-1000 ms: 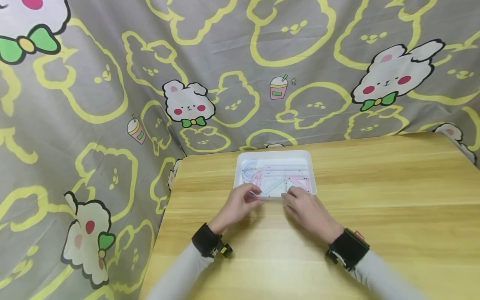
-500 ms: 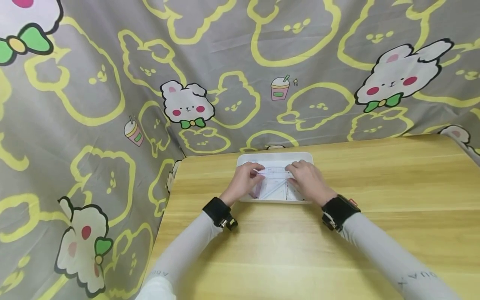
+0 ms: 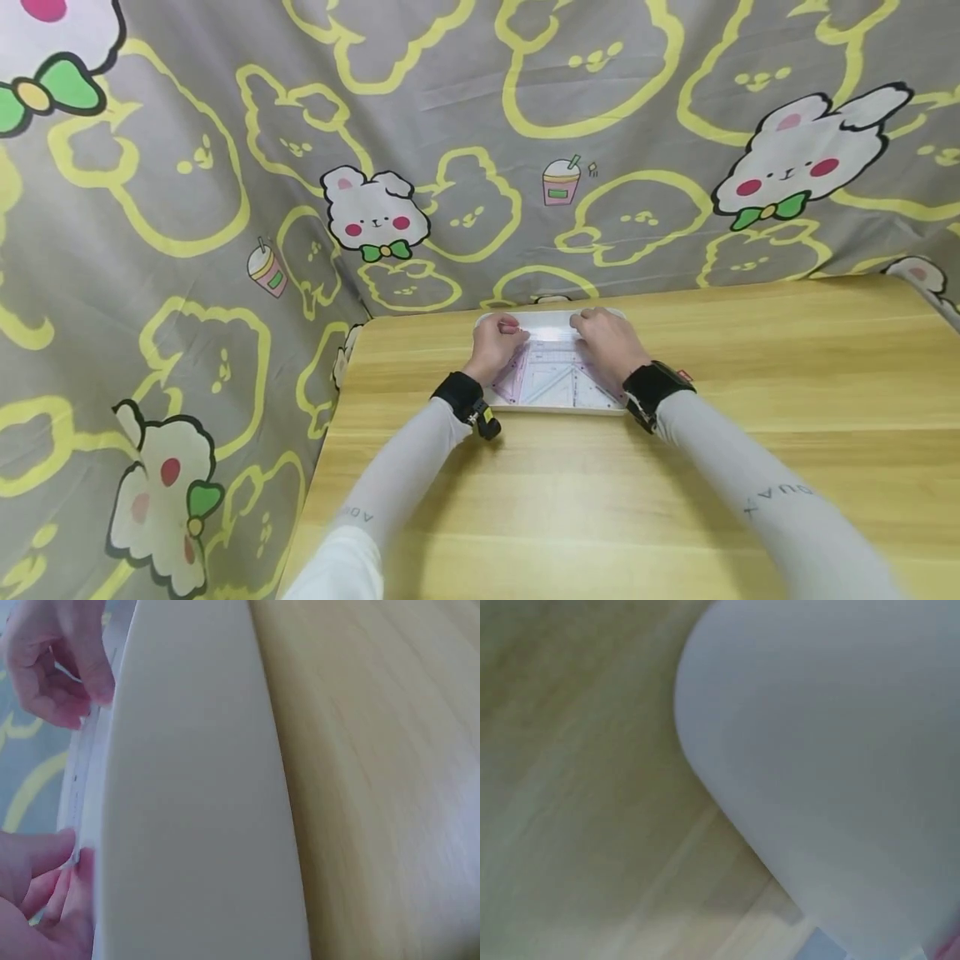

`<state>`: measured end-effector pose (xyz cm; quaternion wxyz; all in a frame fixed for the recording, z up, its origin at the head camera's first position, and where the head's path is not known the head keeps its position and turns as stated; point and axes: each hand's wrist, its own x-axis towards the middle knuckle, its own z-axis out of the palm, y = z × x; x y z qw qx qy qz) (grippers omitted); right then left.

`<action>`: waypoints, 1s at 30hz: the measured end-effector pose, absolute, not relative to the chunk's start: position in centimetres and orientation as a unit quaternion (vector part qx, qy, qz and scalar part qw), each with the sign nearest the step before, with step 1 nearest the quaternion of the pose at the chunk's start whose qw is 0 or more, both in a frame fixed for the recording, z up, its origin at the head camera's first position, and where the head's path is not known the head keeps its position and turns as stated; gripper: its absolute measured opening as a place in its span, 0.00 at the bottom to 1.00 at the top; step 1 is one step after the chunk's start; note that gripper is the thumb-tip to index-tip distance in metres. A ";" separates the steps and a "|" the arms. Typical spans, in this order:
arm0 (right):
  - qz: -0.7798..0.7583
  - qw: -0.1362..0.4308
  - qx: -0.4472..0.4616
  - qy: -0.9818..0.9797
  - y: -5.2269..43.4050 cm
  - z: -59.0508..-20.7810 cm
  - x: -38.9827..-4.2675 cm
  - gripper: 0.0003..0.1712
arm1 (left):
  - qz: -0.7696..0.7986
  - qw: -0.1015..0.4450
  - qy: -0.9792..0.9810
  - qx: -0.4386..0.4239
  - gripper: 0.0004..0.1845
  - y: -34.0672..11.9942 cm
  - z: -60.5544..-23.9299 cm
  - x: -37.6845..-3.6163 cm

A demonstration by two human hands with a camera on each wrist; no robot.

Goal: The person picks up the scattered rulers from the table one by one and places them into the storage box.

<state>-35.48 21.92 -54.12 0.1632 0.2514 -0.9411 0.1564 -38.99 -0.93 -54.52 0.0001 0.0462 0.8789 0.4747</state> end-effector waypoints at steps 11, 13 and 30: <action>0.110 0.160 0.221 -0.956 21.2 -54.8 -35.6 0.11 | 0.401 -0.054 0.914 0.007 0.08 -0.3 -55.5 -38.7; 0.103 0.148 0.214 -0.960 21.1 -54.8 -35.5 0.12 | 0.385 -0.058 0.921 0.007 0.07 -0.3 -55.5 -38.7; 0.138 0.084 0.193 -0.968 20.6 -55.1 -34.6 0.17 | 0.380 -0.009 0.925 -0.004 0.11 0.3 -54.7 -37.6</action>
